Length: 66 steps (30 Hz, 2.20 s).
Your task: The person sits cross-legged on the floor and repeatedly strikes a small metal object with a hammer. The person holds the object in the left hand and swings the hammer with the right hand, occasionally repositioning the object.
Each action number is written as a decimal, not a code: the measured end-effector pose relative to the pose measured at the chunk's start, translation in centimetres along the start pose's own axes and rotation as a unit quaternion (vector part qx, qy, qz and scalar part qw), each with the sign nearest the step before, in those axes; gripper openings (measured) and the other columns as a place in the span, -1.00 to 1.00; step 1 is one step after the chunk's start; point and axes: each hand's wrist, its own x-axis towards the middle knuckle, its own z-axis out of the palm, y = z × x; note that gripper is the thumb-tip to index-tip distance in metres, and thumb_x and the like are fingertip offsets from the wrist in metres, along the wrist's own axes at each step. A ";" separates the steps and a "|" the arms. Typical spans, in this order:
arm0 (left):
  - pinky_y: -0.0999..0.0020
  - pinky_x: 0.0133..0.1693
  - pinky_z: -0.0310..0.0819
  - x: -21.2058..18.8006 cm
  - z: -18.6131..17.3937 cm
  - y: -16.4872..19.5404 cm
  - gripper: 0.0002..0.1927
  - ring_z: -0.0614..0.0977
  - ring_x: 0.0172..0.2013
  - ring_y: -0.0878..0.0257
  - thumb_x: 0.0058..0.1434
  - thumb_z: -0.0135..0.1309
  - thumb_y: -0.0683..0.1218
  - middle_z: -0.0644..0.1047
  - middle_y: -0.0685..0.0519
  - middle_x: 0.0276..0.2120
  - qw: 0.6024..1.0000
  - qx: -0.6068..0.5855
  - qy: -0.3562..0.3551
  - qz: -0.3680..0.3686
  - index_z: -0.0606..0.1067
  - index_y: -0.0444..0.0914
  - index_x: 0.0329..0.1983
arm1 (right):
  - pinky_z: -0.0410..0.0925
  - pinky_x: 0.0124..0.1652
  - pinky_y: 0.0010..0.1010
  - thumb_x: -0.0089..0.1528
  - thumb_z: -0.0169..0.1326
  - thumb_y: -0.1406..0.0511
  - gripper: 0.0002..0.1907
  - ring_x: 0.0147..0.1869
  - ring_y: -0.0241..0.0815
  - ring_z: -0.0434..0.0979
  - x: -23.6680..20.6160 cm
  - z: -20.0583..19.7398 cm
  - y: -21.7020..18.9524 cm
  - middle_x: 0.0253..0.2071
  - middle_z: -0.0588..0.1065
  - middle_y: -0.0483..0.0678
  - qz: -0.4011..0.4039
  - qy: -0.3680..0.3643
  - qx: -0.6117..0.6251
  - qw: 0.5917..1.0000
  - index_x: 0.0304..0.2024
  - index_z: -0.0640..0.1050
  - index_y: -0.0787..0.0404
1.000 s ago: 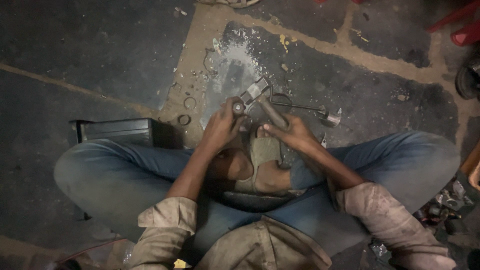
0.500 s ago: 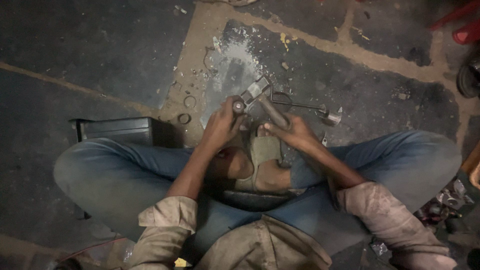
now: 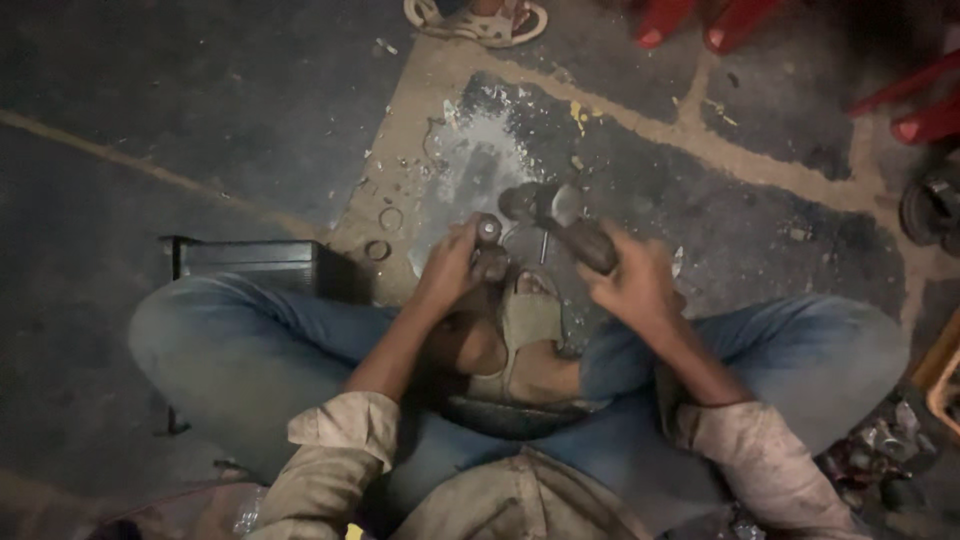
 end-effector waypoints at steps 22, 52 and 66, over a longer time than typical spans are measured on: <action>-0.11 -0.07 0.45 0.4 -0.3 1.2 -0.24 0.57 -0.05 -0.32 0.12 0.19 -0.20 0.57 -0.30 -0.05 0.997 0.024 -0.038 -0.070 0.25 -0.27 0.42 | 0.43 -0.31 -0.07 0.05 0.34 0.23 -0.42 -0.31 0.20 0.62 0.1 -0.9 0.7 -0.38 0.57 0.24 0.016 -0.029 0.005 0.999 0.12 0.55 0.22; -0.01 0.10 0.45 -0.5 1.8 0.3 -0.33 0.57 0.09 -0.21 0.24 0.14 -0.01 0.53 -0.19 0.17 0.997 0.048 -0.058 -0.017 0.28 -0.15 0.42 | 0.43 -0.33 -0.11 0.00 0.35 0.19 -0.53 -0.40 0.11 0.59 2.0 -3.0 -0.5 -0.43 0.56 0.19 0.015 -0.040 -0.032 0.999 -0.08 0.64 0.25; -0.36 0.14 0.22 2.4 -0.3 2.6 -0.25 0.59 -0.01 -0.24 0.08 0.22 -0.08 0.59 -0.13 0.02 0.989 0.133 0.013 0.071 0.25 -0.18 0.37 | 0.46 -0.30 -0.13 0.03 0.35 0.22 -0.61 -0.35 0.08 0.64 0.8 -0.4 3.7 -0.38 0.61 0.20 0.067 -0.099 -0.162 0.980 -0.20 0.65 0.37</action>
